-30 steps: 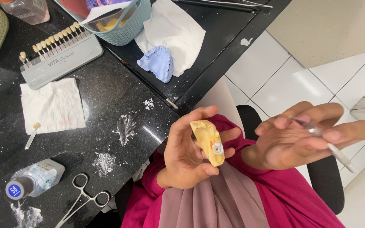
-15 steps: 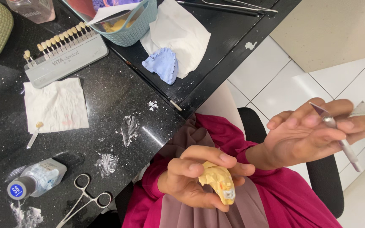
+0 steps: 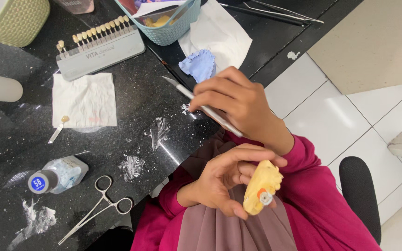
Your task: The person holds a yellow dental plaster model with a prosthetic tooth and presses it against a blue opposing model to check the bite fit. They then use a metal carving instrument to shape and smooth material on the prosthetic tooth, and finally apply material to the tooth with a fine brush.
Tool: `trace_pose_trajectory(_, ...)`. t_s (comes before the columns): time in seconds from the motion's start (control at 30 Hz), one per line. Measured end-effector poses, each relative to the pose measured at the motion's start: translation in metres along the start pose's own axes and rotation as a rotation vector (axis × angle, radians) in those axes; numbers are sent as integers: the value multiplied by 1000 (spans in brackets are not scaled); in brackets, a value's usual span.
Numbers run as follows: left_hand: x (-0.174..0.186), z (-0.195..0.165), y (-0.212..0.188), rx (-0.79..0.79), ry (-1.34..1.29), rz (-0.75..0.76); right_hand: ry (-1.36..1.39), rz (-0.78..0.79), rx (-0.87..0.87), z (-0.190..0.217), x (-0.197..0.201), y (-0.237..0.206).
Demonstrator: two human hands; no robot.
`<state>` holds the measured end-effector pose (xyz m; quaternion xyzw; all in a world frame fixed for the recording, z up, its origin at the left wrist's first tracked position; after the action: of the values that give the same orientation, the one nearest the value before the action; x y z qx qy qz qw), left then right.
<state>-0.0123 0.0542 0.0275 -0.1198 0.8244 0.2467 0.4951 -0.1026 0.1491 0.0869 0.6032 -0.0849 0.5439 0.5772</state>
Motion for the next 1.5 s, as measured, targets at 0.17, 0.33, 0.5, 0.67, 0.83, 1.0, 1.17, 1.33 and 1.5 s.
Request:
trace_pose_trajectory(0.17,2,-9,-3,-50,40,-50,-180,73,158,8,-40,27)
trace_pose_trajectory(0.33,1,-9,0,4,-34,-78,-273,64,239,23,-62,48)
trace_pose_trajectory(0.5,0,-17,-1,-60,-18,-131,-190,137,64,21,-29,51)
trace_pose_trajectory(0.67,3,-31,-5,-124,-42,-166,-45,289,-244,1,14,6)
trace_pose_trajectory(0.83,16,-32,-6,-167,-72,-257,-20,330,-283,-1,3,-13)
trace_pose_trajectory(1.0,22,-30,-4,-220,-70,-255,-37,165,-340,3,-4,-9)
trace_pose_trajectory(1.17,24,-30,-7,-240,49,-287,22,28,-431,-4,6,-17)
trace_pose_trajectory(1.33,22,-26,-5,-245,60,-280,535,-218,-744,-25,36,-46)
trace_pose_trajectory(1.5,28,-27,-4,-324,77,-323,425,-531,-587,-19,76,-57)
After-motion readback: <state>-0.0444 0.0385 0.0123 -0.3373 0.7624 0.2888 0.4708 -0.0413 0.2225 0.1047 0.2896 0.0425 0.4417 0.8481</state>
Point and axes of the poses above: each hand's wrist, its own y-axis towards the middle knuckle, its own x-axis out of the back of the hand, z = x × y, the point moved 6 cm from there along y, towards the middle knuckle, and after that the axes turned 9 degrees about -y, right-handed, at the moved point
